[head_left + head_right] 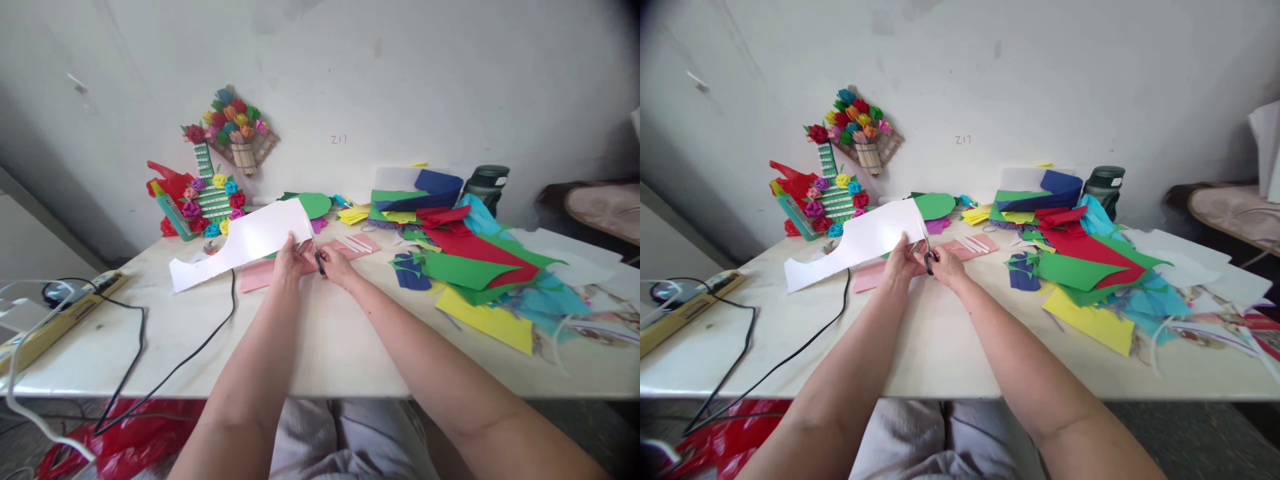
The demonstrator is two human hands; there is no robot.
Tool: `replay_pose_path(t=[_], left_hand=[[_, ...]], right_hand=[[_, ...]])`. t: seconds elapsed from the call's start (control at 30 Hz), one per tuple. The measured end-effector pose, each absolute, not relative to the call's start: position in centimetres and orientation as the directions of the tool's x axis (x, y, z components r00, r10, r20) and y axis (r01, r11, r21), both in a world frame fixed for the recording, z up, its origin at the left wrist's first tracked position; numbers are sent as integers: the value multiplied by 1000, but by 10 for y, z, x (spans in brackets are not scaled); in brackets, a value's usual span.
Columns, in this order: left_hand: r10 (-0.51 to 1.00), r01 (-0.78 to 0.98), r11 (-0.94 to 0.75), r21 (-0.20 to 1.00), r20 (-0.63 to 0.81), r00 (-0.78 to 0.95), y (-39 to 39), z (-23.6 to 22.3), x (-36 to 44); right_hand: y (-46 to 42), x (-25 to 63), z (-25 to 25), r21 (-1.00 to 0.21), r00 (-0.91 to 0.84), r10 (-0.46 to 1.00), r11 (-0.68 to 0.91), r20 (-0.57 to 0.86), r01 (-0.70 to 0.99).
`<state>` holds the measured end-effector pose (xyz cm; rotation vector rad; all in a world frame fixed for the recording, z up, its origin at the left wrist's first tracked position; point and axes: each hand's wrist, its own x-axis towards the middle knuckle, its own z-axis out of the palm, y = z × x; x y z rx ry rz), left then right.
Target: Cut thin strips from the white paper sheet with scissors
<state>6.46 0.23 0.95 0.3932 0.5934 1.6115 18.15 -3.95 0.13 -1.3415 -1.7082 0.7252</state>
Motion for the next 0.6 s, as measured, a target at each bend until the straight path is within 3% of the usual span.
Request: replay_pose_path(t=[0.6], left_hand=[[989,-807,-71,587,-64,-134,4,8,63]], right_hand=[[-41,182,2,-836,-116,965,260,233,483]])
